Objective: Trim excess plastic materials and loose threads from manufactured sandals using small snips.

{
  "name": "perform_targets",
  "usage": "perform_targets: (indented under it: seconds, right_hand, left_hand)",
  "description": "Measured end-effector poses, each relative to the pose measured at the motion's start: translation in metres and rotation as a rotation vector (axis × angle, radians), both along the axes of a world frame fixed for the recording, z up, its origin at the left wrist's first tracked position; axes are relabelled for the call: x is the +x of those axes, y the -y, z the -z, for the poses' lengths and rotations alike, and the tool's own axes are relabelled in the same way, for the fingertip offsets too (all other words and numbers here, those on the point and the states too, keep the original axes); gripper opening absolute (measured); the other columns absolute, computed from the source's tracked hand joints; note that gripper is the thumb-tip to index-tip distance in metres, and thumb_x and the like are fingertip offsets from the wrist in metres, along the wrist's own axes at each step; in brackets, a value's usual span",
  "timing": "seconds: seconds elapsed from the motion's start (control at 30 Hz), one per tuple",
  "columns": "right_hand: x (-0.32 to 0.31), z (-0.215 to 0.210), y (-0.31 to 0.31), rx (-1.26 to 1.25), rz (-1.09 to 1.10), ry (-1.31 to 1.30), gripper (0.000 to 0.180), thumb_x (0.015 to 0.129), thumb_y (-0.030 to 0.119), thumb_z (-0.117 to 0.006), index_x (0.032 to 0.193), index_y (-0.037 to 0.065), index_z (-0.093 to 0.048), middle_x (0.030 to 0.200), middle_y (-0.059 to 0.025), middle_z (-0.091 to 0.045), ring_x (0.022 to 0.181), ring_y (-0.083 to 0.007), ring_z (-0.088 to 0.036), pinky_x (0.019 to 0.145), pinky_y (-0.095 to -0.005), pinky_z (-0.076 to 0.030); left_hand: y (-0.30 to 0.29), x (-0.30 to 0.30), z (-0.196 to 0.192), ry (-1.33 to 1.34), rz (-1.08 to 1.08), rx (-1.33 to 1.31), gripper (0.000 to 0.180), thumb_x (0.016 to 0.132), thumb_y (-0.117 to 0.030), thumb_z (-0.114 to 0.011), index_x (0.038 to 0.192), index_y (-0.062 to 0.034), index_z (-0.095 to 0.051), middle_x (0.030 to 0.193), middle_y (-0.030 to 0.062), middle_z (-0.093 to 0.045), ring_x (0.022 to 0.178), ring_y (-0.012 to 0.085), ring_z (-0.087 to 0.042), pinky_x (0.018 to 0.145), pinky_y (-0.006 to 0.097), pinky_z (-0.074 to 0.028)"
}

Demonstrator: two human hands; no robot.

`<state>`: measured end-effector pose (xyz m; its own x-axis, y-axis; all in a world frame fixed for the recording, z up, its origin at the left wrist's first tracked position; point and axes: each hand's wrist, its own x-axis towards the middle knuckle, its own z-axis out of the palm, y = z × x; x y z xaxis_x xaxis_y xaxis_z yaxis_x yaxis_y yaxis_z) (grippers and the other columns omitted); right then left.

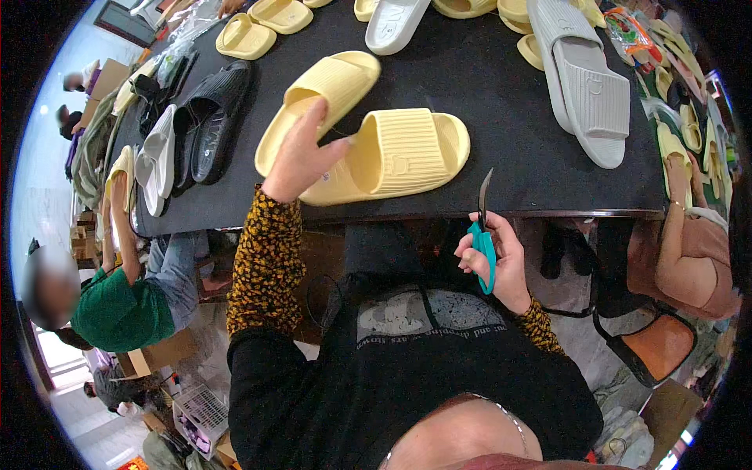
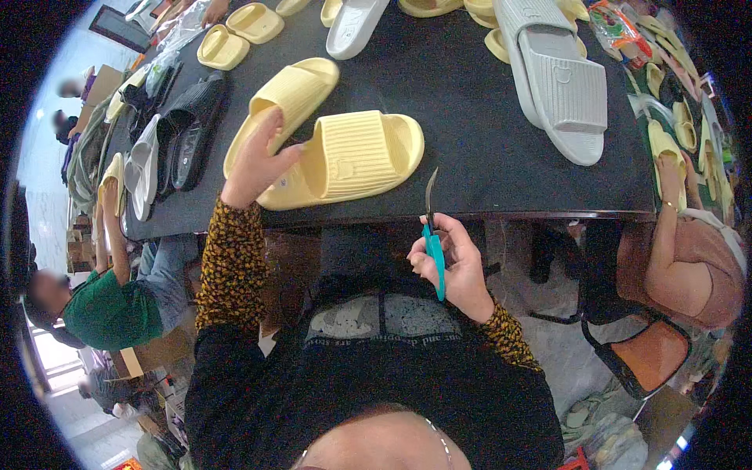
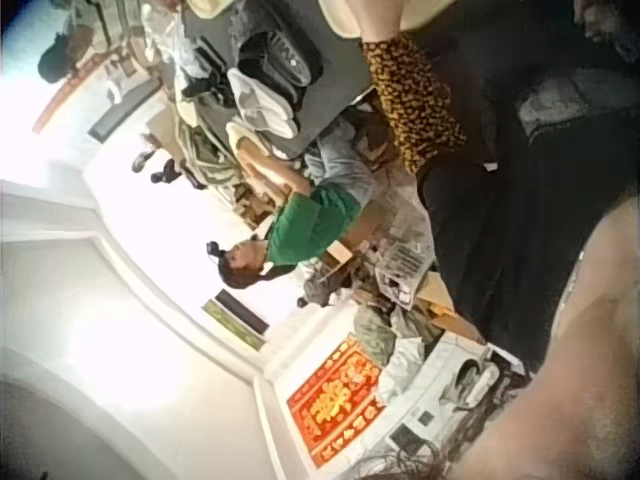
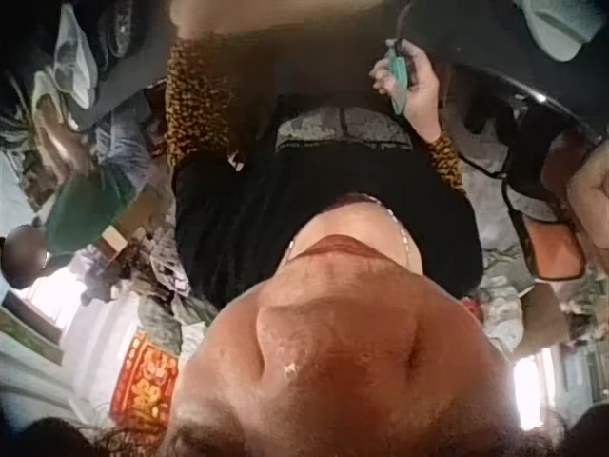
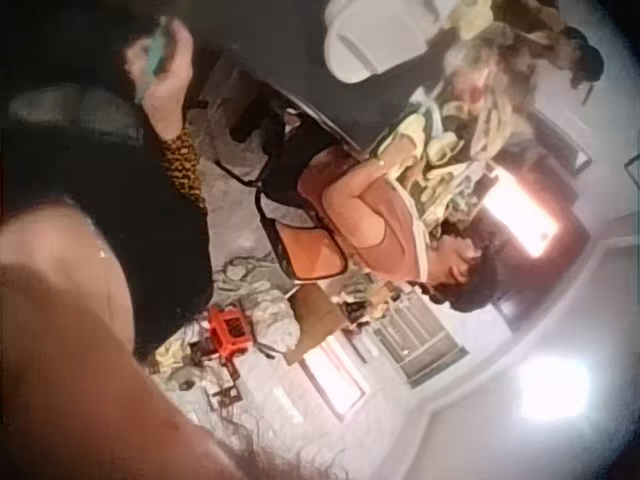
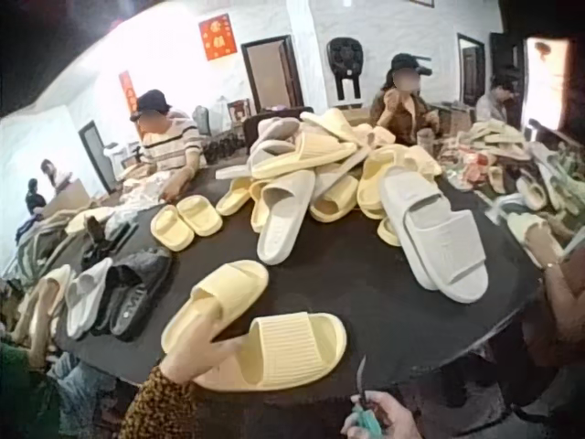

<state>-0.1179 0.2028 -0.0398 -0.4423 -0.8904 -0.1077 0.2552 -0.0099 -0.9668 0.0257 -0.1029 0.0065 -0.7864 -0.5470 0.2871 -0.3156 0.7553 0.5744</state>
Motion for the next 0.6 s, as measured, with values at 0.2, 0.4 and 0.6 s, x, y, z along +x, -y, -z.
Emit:
perform_targets:
  seconds: [0.2,0.4,0.6]
  right_hand:
    - [-0.010,0.003,-0.001,-0.041,0.077,-0.102,0.052,0.082,-0.002,-0.065,0.129,0.001,-0.041,0.089,-0.0090,-0.062,0.078,-0.0118,-0.060,0.068,-0.0255,-0.052]
    - [-0.018,0.002,0.002,-0.087,0.117,-0.130,0.054,0.082,-0.002,-0.066,0.129,0.000,-0.041,0.089,-0.0093,-0.062,0.079,-0.0123,-0.061,0.068,-0.0247,-0.052]
    - [-0.017,0.006,0.003,-0.112,0.103,-0.121,0.055,0.082,0.000,-0.069,0.129,0.000,-0.040,0.089,-0.0095,-0.062,0.081,-0.0125,-0.061,0.069,-0.0251,-0.052]
  left_hand:
    - [-0.042,-0.033,0.005,-0.037,0.088,0.163,0.053,0.072,-0.011,-0.069,0.120,0.0029,-0.049,0.107,0.0181,-0.058,0.106,0.0316,-0.052,0.094,0.038,-0.039]
    - [-0.052,-0.051,0.013,-0.041,-0.003,0.031,0.026,0.074,-0.002,-0.062,0.099,0.0007,-0.057,0.096,0.0147,-0.058,0.094,0.0344,-0.052,0.085,0.041,-0.040]
    - [-0.072,-0.039,0.006,-0.161,0.027,-0.243,0.013,0.073,0.004,-0.060,0.085,0.0008,-0.056,0.087,0.0144,-0.057,0.085,0.0347,-0.053,0.076,0.041,-0.043]
